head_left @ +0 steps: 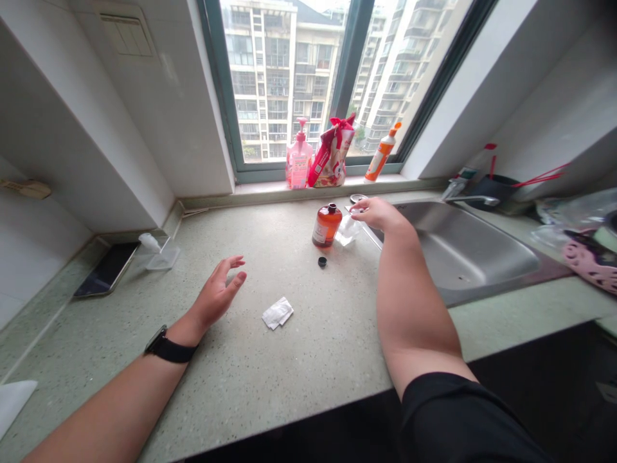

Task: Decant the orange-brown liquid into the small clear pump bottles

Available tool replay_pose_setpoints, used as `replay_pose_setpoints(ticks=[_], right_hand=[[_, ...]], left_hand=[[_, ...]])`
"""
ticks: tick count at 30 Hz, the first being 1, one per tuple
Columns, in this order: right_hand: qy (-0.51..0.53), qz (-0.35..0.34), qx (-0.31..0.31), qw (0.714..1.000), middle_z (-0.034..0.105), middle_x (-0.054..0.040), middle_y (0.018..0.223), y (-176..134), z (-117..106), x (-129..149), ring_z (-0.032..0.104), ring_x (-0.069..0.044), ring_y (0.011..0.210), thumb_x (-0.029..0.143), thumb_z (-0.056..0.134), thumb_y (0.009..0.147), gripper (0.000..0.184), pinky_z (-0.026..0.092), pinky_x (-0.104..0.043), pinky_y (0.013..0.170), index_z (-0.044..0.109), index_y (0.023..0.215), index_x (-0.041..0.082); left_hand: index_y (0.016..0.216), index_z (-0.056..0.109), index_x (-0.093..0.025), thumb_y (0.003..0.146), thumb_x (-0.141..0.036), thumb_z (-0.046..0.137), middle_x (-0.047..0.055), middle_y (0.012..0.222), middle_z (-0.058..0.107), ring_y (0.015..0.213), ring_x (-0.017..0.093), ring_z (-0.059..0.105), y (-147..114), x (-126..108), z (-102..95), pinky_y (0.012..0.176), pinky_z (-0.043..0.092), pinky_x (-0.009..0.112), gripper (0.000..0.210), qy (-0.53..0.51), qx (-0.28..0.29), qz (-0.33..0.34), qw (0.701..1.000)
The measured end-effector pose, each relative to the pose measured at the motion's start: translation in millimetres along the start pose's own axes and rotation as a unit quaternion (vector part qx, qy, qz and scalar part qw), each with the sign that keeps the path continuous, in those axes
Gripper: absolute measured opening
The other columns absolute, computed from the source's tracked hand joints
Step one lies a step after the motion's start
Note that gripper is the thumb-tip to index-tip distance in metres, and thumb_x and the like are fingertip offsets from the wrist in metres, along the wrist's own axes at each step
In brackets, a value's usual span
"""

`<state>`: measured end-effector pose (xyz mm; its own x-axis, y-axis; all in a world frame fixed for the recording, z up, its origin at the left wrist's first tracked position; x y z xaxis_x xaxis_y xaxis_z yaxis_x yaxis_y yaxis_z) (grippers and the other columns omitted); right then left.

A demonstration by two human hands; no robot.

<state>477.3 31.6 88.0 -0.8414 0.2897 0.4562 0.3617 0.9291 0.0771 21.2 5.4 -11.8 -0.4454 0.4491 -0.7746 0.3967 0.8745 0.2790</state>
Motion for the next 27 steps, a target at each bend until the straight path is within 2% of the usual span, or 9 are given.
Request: replay_pose_setpoints(ticks=[6, 10, 12, 16, 19, 23, 27], right_hand=[[-0.004, -0.007, -0.003, 1.000, 0.079, -0.0099, 0.125, 3.0, 5.0, -1.8, 0.074, -0.027, 0.109, 0.026, 0.079, 0.087, 0.032, 0.056, -0.035, 0.097, 0.082, 0.119, 0.021], [-0.004, -0.014, -0.003, 1.000, 0.068, -0.0131, 0.142, 1.8, 3.3, 1.0, 0.070, -0.030, 0.119, 0.038, 0.087, 0.080, 0.055, 0.055, -0.037, 0.104, 0.077, 0.131, 0.022], [-0.006, -0.031, 0.003, 0.999, 0.060, -0.0132, 0.149, 1.4, 4.1, 4.5, 0.063, -0.033, 0.131, 0.047, 0.090, 0.076, 0.063, 0.051, -0.040, 0.113, 0.076, 0.133, 0.025], [-0.018, -0.072, 0.036, 0.997, 0.052, -0.0103, 0.156, -0.3, 8.5, 12.4, 0.048, -0.036, 0.148, 0.051, 0.091, 0.073, 0.057, 0.041, -0.044, 0.125, 0.080, 0.126, 0.032], [-0.033, -0.083, 0.050, 0.995, 0.047, -0.0078, 0.161, -3.3, 10.1, 18.2, 0.043, -0.038, 0.152, 0.051, 0.091, 0.073, 0.057, 0.035, -0.051, 0.128, 0.079, 0.127, 0.036], [-0.069, -0.079, 0.039, 0.994, 0.048, -0.0065, 0.163, -8.1, 9.9, 28.1, 0.037, -0.044, 0.154, 0.061, 0.089, 0.072, 0.060, 0.022, -0.066, 0.130, 0.078, 0.127, 0.038], [-0.079, -0.094, 0.038, 0.992, 0.050, -0.0092, 0.161, -11.0, 13.2, 40.6, 0.037, -0.043, 0.154, 0.067, 0.084, 0.075, 0.059, 0.019, -0.067, 0.130, 0.080, 0.124, 0.035]], left_hand=[[0.143, 0.057, -0.019, 0.099, -0.072, 0.049, 0.016, 0.137, 0.068, 0.131, 0.033, 0.063, 1.0, 4.3, 1.0, 0.120, 0.044, 0.057, 0.070, 0.000, -0.001, -0.002, 1.000], [0.143, 0.057, -0.020, 0.099, -0.072, 0.048, 0.016, 0.137, 0.068, 0.131, 0.033, 0.063, 0.8, 1.5, 0.3, 0.120, 0.044, 0.057, 0.068, 0.002, 0.002, -0.004, 1.000], [0.142, 0.057, -0.020, 0.099, -0.072, 0.049, 0.016, 0.136, 0.068, 0.131, 0.033, 0.063, 0.4, -0.1, -0.1, 0.119, 0.044, 0.058, 0.068, 0.002, 0.002, -0.004, 1.000], [0.142, 0.057, -0.020, 0.099, -0.071, 0.049, 0.016, 0.137, 0.067, 0.131, 0.033, 0.062, -0.7, -0.7, 0.0, 0.119, 0.044, 0.058, 0.067, 0.002, 0.003, -0.003, 1.000], [0.142, 0.057, -0.020, 0.100, -0.070, 0.049, 0.016, 0.137, 0.067, 0.131, 0.033, 0.062, -0.7, -0.5, 0.2, 0.120, 0.044, 0.058, 0.066, 0.001, 0.002, -0.002, 1.000], [0.142, 0.057, -0.020, 0.100, -0.069, 0.049, 0.016, 0.137, 0.067, 0.132, 0.033, 0.062, 0.1, -1.7, 0.2, 0.120, 0.044, 0.057, 0.066, 0.004, 0.004, -0.005, 1.000], [0.142, 0.057, -0.019, 0.099, -0.069, 0.049, 0.016, 0.136, 0.068, 0.131, 0.033, 0.063, 0.5, -3.4, -0.1, 0.120, 0.044, 0.057, 0.066, 0.010, 0.006, -0.008, 1.000]])
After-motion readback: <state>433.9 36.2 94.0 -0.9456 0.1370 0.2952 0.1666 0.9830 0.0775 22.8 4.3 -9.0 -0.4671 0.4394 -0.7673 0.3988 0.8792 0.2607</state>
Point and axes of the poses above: each hand's wrist, its own y-axis towards the middle knuckle, its own z-axis out of the palm, x = y × z, the point moved 2 cm from there along y, towards the middle knuckle
